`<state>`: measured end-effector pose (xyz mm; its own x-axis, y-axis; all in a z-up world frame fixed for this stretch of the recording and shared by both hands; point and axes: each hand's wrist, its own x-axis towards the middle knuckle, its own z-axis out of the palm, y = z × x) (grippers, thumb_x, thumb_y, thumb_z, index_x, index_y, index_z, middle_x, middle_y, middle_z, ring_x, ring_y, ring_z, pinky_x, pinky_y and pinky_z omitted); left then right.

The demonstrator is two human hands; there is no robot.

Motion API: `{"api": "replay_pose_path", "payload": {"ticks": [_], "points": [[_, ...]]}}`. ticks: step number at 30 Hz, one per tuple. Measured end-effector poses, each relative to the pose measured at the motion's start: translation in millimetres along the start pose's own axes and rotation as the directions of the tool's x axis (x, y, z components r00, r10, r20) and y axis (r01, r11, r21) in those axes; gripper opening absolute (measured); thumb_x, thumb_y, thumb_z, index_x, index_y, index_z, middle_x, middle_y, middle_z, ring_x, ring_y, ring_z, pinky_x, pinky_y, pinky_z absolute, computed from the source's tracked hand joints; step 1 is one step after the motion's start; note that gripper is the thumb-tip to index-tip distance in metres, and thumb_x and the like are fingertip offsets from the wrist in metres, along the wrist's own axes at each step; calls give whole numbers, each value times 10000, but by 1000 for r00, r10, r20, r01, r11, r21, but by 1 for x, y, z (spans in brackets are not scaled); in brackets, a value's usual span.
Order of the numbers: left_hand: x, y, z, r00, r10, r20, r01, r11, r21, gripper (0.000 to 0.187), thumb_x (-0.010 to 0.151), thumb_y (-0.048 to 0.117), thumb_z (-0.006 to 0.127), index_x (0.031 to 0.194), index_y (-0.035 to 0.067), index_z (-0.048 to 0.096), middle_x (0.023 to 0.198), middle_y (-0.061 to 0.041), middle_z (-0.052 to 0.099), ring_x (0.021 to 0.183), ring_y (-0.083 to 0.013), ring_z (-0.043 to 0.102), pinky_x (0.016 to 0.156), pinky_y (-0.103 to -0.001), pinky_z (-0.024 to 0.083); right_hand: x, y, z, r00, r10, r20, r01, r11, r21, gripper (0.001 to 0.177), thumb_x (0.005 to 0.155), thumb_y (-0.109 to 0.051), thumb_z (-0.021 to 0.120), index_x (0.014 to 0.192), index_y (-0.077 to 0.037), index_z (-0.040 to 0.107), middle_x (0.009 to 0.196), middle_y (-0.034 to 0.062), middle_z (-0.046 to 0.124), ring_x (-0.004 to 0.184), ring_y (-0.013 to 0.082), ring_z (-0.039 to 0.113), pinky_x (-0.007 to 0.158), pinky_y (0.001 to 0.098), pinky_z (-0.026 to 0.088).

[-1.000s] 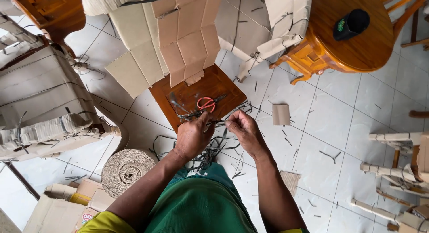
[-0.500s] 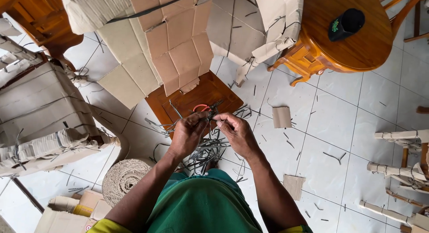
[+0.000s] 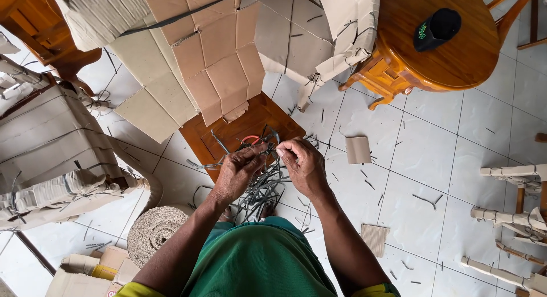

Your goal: Tying plastic strings around cardboard-wrapped furniture to secure the packaging for transport.

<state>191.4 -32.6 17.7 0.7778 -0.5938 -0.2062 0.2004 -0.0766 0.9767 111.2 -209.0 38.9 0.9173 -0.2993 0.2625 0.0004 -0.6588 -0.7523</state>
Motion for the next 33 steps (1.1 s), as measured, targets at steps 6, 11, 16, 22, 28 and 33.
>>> {"api": "replay_pose_path", "payload": {"ticks": [6, 11, 16, 22, 28, 33], "points": [[-5, 20, 6, 998, 62, -20, -62, 998, -9, 292, 925, 240, 757, 1193, 129, 787, 1108, -138, 674, 1010, -199, 617, 854, -326, 540, 1, 15, 6, 997, 10, 71, -24, 980, 196, 140, 1031, -195, 648, 1021, -75, 720, 987, 135, 765, 912, 291, 742, 797, 404, 579], [-2, 13, 5, 996, 90, -21, -92, 992, -88, 276, 968, 215, 712, 1202, 82, 772, 1028, -116, 688, 890, -136, 627, 769, -291, 554, -3, -2, 13, 986, 117, 120, -151, 931, 333, 133, 1020, -196, 644, 1016, -72, 690, 776, 117, 734, 748, 183, 695, 700, 363, 600], [4, 2, 3, 991, 130, -44, -133, 989, -65, 267, 1008, 216, 691, 1193, 42, 774, 1035, -169, 717, 967, -202, 668, 796, -351, 564, -8, 20, 23, 992, 74, 104, -94, 973, 212, 236, 939, -294, 722, 1028, -83, 666, 828, 140, 738, 790, 251, 737, 693, 373, 592], [2, -2, -3, 991, 136, -2, -133, 974, 184, 111, 931, 146, 741, 1009, 137, 820, 841, -100, 732, 745, -204, 710, 676, -347, 554, -10, 41, 39, 983, 170, -71, -164, 983, 84, 77, 924, -202, 709, 874, -154, 741, 761, 32, 748, 740, 170, 744, 659, 275, 564], [8, 10, -49, 966, 24, -258, -88, 967, -238, 192, 1032, 117, 573, 987, 40, 743, 738, -51, 633, 648, -90, 516, 618, -241, 432, -9, 131, 15, 722, 632, -283, -443, 736, 512, 76, 938, -213, 664, 928, -146, 700, 834, 65, 726, 769, 154, 642, 719, 264, 500], [14, -5, -136, 924, -74, -375, -266, 581, -769, 175, 1053, 177, 478, 1011, 150, 646, 734, 102, 480, 673, -28, 461, 655, -157, 330, -63, 257, -32, 326, 933, -154, -465, 300, 833, 115, 914, -147, 620, 1016, -154, 672, 952, 99, 737, 758, 199, 734, 735, 266, 617]]}}
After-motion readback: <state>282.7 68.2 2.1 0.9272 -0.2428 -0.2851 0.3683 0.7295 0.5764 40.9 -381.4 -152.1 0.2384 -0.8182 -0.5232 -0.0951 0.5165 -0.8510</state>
